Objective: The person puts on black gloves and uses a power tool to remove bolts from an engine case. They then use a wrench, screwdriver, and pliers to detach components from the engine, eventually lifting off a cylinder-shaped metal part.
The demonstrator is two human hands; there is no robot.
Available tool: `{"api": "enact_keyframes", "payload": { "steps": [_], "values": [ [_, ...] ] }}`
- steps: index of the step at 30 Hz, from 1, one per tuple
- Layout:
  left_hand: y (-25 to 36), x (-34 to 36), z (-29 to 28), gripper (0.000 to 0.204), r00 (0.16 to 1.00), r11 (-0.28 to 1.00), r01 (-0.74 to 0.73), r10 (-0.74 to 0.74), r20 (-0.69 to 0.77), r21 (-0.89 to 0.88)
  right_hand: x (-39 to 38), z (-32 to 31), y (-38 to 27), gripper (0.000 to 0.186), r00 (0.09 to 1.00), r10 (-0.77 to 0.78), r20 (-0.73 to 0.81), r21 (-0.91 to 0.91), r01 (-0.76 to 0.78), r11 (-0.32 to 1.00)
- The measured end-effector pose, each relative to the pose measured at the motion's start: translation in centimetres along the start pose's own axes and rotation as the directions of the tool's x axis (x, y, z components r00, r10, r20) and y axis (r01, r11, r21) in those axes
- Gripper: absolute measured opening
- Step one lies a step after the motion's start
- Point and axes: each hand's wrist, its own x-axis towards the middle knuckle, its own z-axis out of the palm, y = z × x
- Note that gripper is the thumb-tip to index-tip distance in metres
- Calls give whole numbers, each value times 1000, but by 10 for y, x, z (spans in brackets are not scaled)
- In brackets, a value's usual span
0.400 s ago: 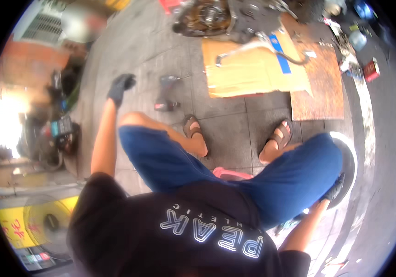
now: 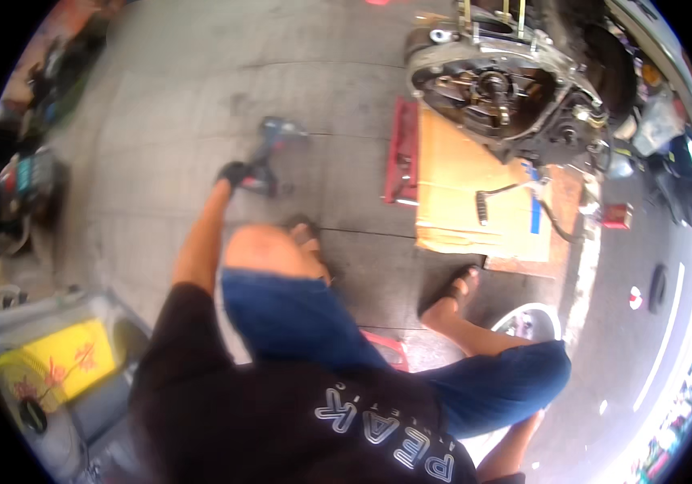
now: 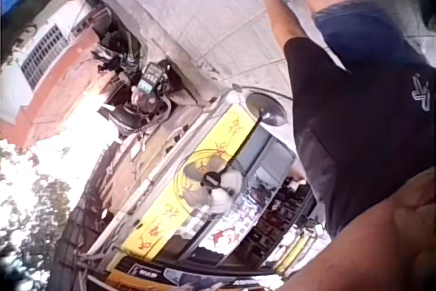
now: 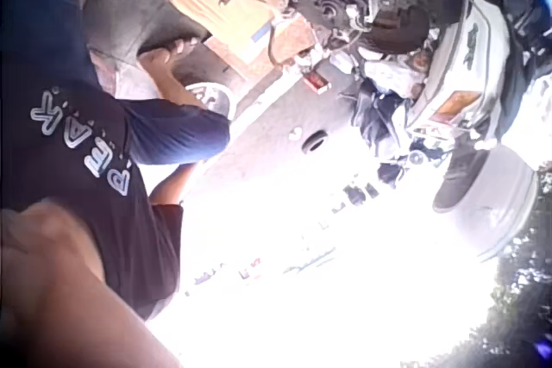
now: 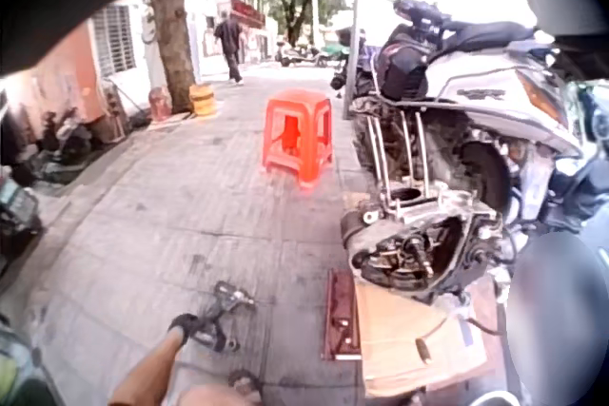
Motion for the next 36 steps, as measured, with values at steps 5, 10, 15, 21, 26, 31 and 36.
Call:
{"api": "enact_keyframes", "payload": {
  "steps": [5, 10, 15, 21, 26, 31, 36],
  "values": [
    [93, 55, 27, 75, 993, 995, 61, -52, 102, -83, -27, -43, -14, 25, 981, -125, -151, -387, 58, 920],
    [81, 84, 48, 59, 994, 980, 65, -48, 95, -186, -36, -65, -27, 25, 965, -209, -161, -528, 95, 844],
    [19, 98, 39, 56, 990, 929, -120, 85, -112, -351, -43, -4, -109, 28, 942, -313, -118, -640, 169, 750],
    [121, -2, -4, 54, 981, 762, -191, 169, -95, -618, -54, -16, -181, 33, 907, -359, -221, -255, 302, 919],
    [191, -103, -123, 44, 950, 695, -308, 255, -178, -649, -98, 44, -276, 31, 835, -547, -60, 155, 549, 821],
    [228, -214, -228, 34, 871, 243, -348, 441, -217, -905, -171, 102, -334, 32, 676, -722, 147, 654, 482, 584],
    [273, -328, -239, 43, 823, -48, -325, 478, -307, -944, -222, 164, -343, 38, 505, -759, 411, 886, -25, 463]
  ]
}}
